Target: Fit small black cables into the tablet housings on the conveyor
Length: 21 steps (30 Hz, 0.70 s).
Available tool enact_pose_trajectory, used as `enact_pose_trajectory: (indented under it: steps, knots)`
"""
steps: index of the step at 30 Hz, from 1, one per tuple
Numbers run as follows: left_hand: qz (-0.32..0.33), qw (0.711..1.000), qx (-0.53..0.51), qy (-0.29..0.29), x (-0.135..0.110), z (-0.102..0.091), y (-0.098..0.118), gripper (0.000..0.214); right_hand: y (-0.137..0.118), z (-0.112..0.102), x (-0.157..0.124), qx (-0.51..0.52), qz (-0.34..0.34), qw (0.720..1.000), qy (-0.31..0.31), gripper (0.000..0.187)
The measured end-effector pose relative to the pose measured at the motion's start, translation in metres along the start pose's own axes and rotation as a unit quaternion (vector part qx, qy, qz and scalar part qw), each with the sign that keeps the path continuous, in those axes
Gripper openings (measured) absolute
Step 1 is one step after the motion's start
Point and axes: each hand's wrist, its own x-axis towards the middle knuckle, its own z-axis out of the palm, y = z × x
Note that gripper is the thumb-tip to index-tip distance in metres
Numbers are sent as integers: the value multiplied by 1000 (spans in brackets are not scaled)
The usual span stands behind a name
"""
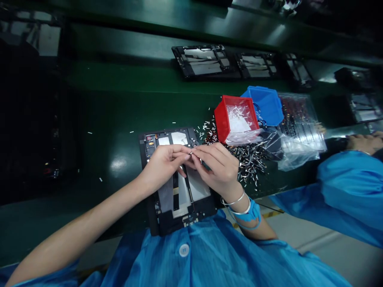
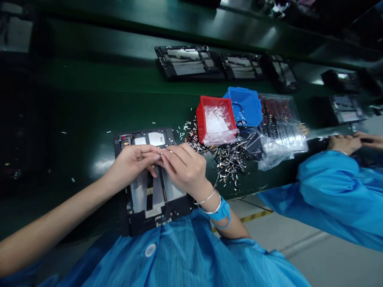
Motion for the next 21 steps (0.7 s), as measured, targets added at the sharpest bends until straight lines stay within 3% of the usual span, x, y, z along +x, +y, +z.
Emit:
enact_pose_trajectory:
  steps: [9, 12, 14, 16, 18, 21]
  knots:
    - [68, 986, 145, 38, -2, -2, -7, 17, -10, 2, 4, -22, 33, 999, -9, 8]
    - [26, 994, 103, 34, -2, -3, -3, 14, 9, -7, 6, -31, 49, 998, 11, 12]
    - [-16, 998, 50, 32, -2, -3, 1, 14, 34, -19, 6, -86, 80, 991, 67, 16]
    - [-39, 999, 8, 27, -2, -5, 4, 16, 61, -30, 5, -184, 130, 966, 129, 20]
    - [-47, 999, -23, 13, -1, -6, 7, 18, 76, -37, 3, -218, 151, 956, 125, 25]
    - [-64, 996, -55, -9, -1, -8, 10, 20, 69, -31, 2, -150, 90, 984, 45, 32]
